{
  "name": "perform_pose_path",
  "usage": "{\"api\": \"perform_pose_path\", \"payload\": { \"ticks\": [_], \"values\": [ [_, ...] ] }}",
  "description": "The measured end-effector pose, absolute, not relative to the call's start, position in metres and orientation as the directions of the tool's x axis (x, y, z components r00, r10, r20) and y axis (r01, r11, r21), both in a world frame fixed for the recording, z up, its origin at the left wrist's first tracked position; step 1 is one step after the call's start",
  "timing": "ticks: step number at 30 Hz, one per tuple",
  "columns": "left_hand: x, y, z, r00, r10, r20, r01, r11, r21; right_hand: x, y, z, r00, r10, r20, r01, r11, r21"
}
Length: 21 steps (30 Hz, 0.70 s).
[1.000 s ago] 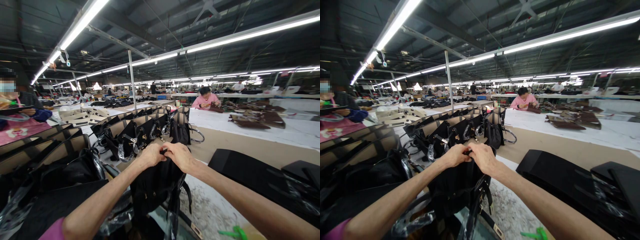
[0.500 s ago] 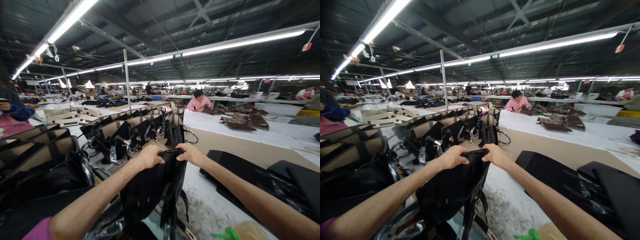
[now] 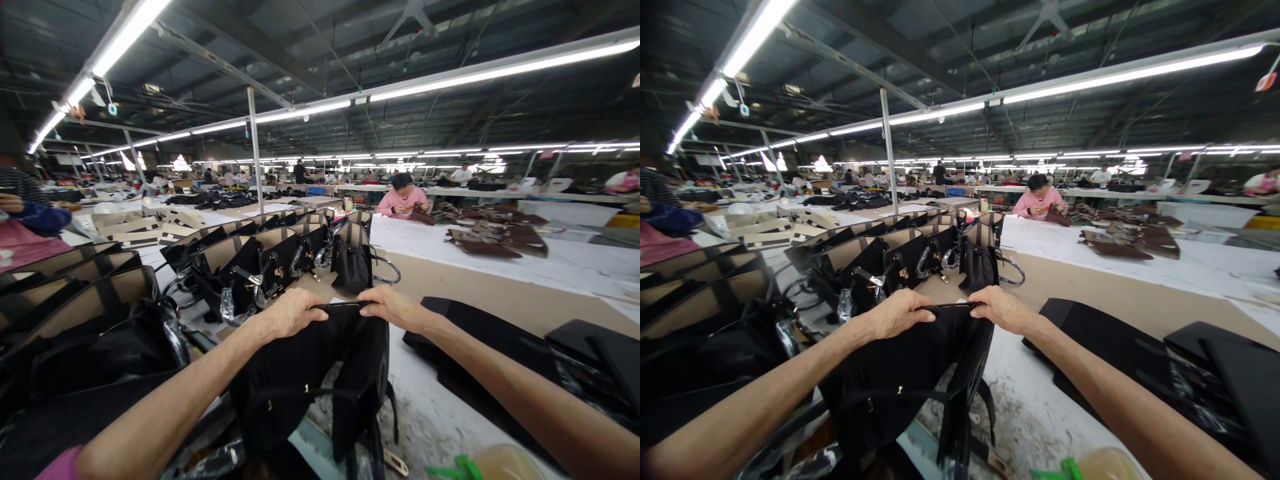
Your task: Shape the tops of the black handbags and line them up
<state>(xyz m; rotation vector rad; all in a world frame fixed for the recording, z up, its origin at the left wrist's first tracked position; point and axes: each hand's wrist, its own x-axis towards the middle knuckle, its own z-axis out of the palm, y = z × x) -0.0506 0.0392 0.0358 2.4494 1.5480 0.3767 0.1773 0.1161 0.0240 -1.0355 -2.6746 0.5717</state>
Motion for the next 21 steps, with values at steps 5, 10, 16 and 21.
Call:
{"api": "perform_pose_path", "payload": {
  "ticks": [5, 10, 16, 21],
  "values": [
    [-0.05, 0.04, 0.027, 0.411, 0.896, 0.172, 0.874, -0.44, 0.204, 0.18, 0.115, 0.028, -0.743, 0.668, 0.03, 0.584, 0.67, -0.457],
    [-0.048, 0.039, 0.026, 0.393, 0.904, 0.167, 0.891, -0.42, 0.174, 0.179, 0.115, 0.028, -0.723, 0.691, 0.021, 0.602, 0.644, -0.473],
    [-0.044, 0.037, 0.029, 0.434, 0.884, 0.171, 0.864, -0.463, 0.199, 0.179, 0.115, 0.027, -0.749, 0.654, 0.102, 0.567, 0.713, -0.412],
    [-0.04, 0.036, 0.032, 0.437, 0.888, 0.144, 0.85, -0.46, 0.256, 0.177, 0.108, 0.028, -0.712, 0.689, 0.137, 0.632, 0.714, -0.301]
  ]
}}
